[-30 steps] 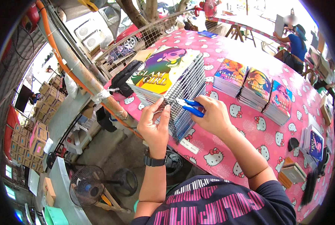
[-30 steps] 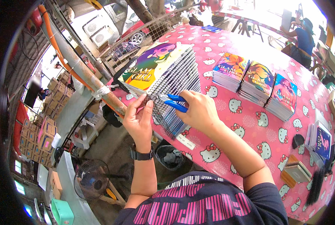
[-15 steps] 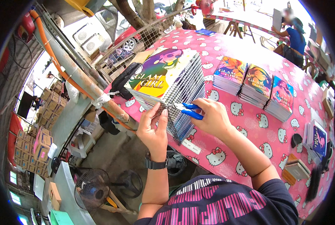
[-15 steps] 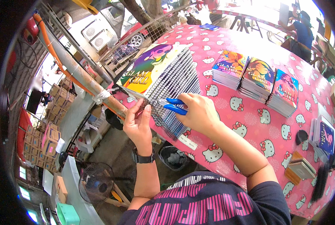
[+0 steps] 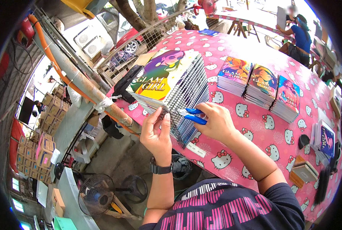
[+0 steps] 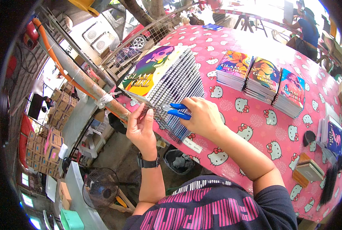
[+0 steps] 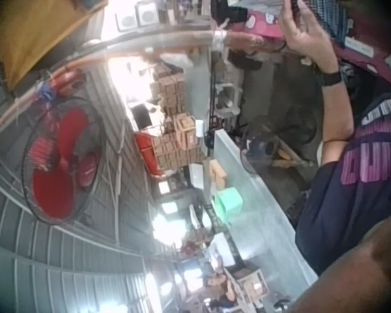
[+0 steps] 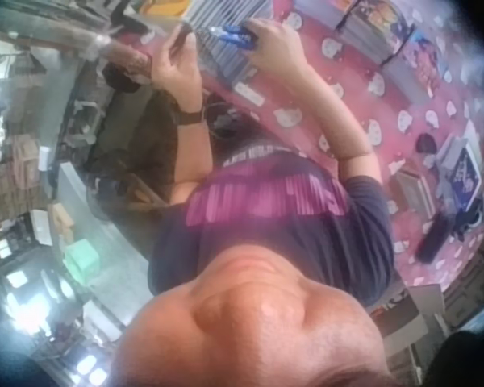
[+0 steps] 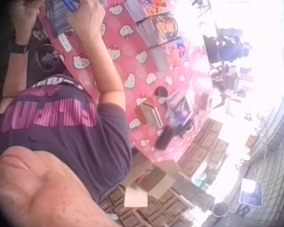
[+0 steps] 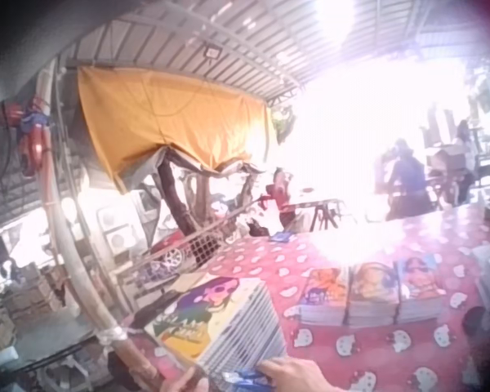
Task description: The person prepares notebooks by cutting excess plastic binding with pliers, sorting them into stacks by cover design, and placing one notebook into a clear plastic sleeve.
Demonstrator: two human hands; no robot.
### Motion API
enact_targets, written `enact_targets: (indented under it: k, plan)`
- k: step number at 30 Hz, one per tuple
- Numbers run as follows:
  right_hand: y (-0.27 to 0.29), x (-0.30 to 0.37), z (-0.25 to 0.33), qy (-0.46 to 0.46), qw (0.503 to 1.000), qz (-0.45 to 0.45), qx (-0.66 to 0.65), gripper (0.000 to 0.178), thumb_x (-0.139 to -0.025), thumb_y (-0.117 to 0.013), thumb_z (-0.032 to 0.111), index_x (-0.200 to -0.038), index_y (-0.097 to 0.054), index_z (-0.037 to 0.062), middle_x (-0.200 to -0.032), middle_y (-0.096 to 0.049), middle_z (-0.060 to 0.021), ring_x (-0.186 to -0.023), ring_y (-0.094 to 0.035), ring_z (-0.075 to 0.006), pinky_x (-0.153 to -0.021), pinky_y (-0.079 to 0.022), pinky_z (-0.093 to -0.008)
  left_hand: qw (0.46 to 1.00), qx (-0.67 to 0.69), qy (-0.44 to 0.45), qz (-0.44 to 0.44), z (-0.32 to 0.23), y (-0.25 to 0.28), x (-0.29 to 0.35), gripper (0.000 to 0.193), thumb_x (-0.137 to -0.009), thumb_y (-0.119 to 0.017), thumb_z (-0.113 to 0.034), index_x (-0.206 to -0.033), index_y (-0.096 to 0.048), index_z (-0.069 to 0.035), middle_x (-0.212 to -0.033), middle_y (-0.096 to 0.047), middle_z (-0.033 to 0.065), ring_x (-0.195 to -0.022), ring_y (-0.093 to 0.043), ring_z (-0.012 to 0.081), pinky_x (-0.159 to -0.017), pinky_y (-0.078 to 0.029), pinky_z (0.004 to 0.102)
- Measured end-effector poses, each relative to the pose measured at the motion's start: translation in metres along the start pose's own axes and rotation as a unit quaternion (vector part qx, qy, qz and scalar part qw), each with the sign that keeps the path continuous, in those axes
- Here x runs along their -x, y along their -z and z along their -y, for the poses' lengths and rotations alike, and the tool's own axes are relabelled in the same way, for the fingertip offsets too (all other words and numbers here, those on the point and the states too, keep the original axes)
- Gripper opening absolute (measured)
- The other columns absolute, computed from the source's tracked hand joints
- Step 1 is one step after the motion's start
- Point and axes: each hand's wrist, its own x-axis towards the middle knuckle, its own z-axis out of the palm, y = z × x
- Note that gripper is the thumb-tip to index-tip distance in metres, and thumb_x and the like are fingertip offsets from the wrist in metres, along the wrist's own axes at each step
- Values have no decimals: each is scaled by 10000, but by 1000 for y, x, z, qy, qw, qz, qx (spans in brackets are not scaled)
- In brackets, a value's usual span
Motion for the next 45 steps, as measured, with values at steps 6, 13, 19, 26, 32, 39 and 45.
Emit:
enact_targets:
  k: [6, 13, 19, 26, 32, 39, 45]
  plan:
    - [-12, 2, -11, 95, 987, -120, 39, 391, -627, -728, 174, -985, -609, 68, -865, -610, -110, -881, -589, -298, -773, -472, -396, 1000, -12, -23, -17, 7, -4, 12, 261, -819, -673, 37, -1076, -630, 48, -1010, -613, 98, -880, -611, 158, -766, -522, 284]
    - [-3, 3, -5, -68, 995, 64, -27, 385, -651, -718, 205, -983, -595, 53, -917, -617, -118, -936, -592, -295, -798, -469, -419, 987, -133, -84, -20, 12, -5, 17, 286, -789, -696, 43, -1070, -645, 24, -998, -643, 104, -907, -629, 200, -776, -527, 320]
    - [-15, 7, -17, 77, 993, -89, 19, 495, -624, -742, 162, -1088, -601, 63, -924, -609, -115, -907, -573, -299, -825, -457, -407, 998, -39, -39, -29, 14, -7, 21, 277, -825, -667, 46, -1099, -625, 40, -1056, -598, 104, -928, -610, 174, -776, -538, 297]
    - [-15, 7, -14, -15, 999, 27, -21, 369, -641, -725, 187, -961, -600, 53, -841, -611, -104, -865, -589, -300, -761, -481, -402, 992, -109, -66, -13, 22, -2, 27, 258, -836, -655, 45, -1091, -616, 54, -1077, -592, 105, -922, -601, 163, -778, -535, 280]
    - [-22, 8, -22, 131, 976, -163, 62, 340, -631, -721, 179, -931, -623, 53, -739, -592, -94, -743, -611, -276, -673, -494, -383, 995, -87, -33, -28, 16, -4, 29, 243, -846, -643, 46, -1086, -607, 65, -1093, -581, 101, -939, -591, 157, -770, -539, 273]
    - [-21, 9, -18, -25, 998, 49, -11, 435, -618, -727, 181, -1023, -612, 74, -854, -605, -83, -865, -584, -272, -796, -448, -397, 990, -129, -61, -10, 21, -4, 35, 251, -834, -650, 57, -1082, -612, 49, -1077, -574, 98, -944, -587, 160, -753, -545, 271]
    - [-28, 15, -27, 72, 994, -67, 50, 412, -630, -727, 194, -1006, -612, 71, -851, -607, -85, -873, -587, -272, -787, -450, -393, 994, -83, -57, -38, 23, -7, 37, 258, -818, -660, 66, -1072, -631, 36, -1061, -589, 113, -925, -613, 187, -719, -553, 273]
